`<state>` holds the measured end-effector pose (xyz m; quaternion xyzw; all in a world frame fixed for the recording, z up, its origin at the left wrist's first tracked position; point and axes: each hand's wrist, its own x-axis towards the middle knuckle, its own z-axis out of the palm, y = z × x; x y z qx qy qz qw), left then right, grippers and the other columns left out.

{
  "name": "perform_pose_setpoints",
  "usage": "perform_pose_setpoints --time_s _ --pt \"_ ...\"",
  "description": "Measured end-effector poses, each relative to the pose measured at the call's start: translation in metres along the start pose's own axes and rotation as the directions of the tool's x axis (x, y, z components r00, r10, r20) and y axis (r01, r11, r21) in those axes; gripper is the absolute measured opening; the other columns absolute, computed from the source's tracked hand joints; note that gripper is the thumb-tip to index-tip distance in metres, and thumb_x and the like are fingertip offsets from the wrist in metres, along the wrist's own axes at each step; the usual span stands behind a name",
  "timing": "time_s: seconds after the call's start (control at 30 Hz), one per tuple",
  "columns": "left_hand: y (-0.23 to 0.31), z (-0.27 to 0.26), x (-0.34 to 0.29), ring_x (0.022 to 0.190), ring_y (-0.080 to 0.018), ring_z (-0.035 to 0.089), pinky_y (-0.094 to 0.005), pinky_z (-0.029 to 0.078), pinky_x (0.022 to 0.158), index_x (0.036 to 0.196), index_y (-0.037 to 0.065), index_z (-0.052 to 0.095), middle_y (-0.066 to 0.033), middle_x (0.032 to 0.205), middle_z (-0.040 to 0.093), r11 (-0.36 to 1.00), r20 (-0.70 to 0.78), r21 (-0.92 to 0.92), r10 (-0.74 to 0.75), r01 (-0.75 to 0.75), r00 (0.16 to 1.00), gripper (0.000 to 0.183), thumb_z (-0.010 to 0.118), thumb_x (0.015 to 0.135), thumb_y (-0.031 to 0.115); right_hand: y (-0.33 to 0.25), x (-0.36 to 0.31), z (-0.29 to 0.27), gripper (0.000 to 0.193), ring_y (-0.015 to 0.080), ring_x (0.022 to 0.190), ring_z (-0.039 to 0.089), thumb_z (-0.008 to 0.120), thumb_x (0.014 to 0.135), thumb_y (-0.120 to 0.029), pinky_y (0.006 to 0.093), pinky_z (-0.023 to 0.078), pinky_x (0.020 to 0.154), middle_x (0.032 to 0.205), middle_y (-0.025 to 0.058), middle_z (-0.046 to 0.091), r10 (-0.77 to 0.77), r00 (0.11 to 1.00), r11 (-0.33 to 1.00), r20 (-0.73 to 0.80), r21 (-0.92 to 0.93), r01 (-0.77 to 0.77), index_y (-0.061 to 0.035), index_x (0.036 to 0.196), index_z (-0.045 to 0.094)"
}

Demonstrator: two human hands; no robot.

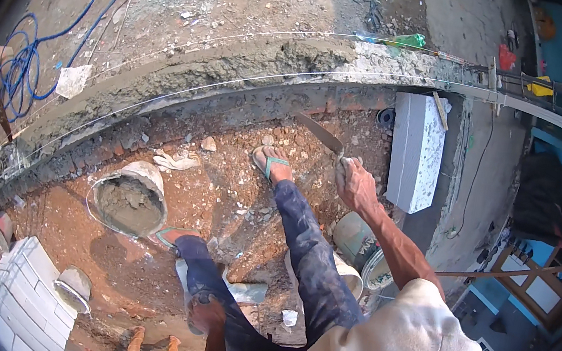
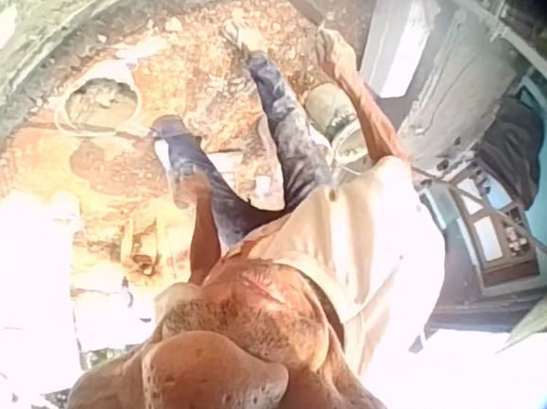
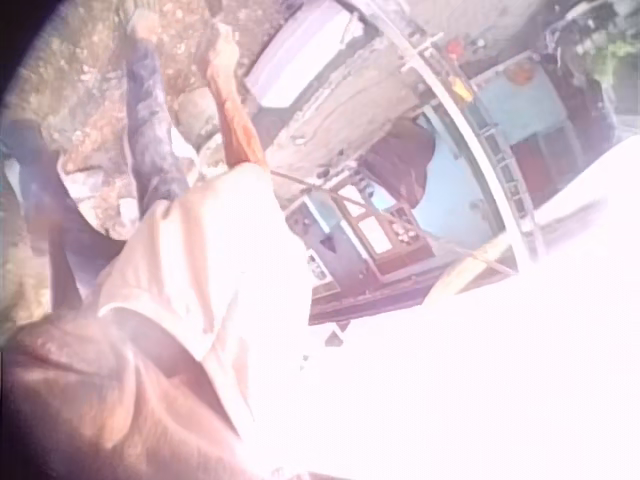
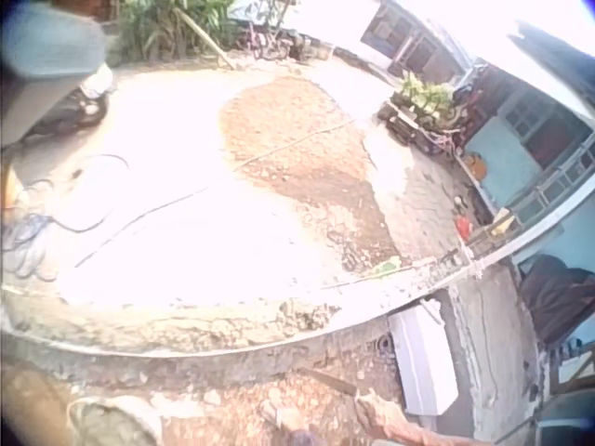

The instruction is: The person applies mortar to a concrete block using a trowel, places it onto a wall, and taps it with a hammer. The person then measures the wall using a tape measure and spreads mortar along the wall edge using a trowel.

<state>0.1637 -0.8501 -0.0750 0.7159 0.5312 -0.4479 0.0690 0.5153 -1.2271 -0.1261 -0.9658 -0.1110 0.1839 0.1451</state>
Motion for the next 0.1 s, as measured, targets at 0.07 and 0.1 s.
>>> perform_pose_setpoints --time_s 0.07,0.1 --pt "-0.005 -0.019 0.002 0.142 -0.0397 0.049 -0.0528 0.040 0.116 0.147 0.009 0.059 -0.0181 0.156 0.051 0.998 0.070 -0.053 -0.042 0.046 0.997 0.065 0.072 0.090 0.038 -0.058 -0.008 0.067 0.041 0.0460 0.097 0.070 0.071 0.093 -0.023 0.0529 0.059 0.082 0.121 0.0232 0.065 -0.044 0.963 0.999 0.264 0.030 0.038 -0.0041 0.127 0.059" --pt "-0.001 -0.036 0.007 0.144 -0.0391 0.047 -0.0545 0.039 0.117 0.148 0.010 0.059 -0.0182 0.159 0.048 0.997 0.099 -0.070 -0.025 0.032 0.995 0.066 0.072 0.090 0.038 -0.094 -0.007 0.092 0.054 0.0468 0.107 0.071 0.074 0.091 -0.029 0.0529 0.060 0.090 0.135 0.0264 0.064 -0.020 0.914 1.000 0.406 0.000 0.022 -0.0052 0.136 0.057"
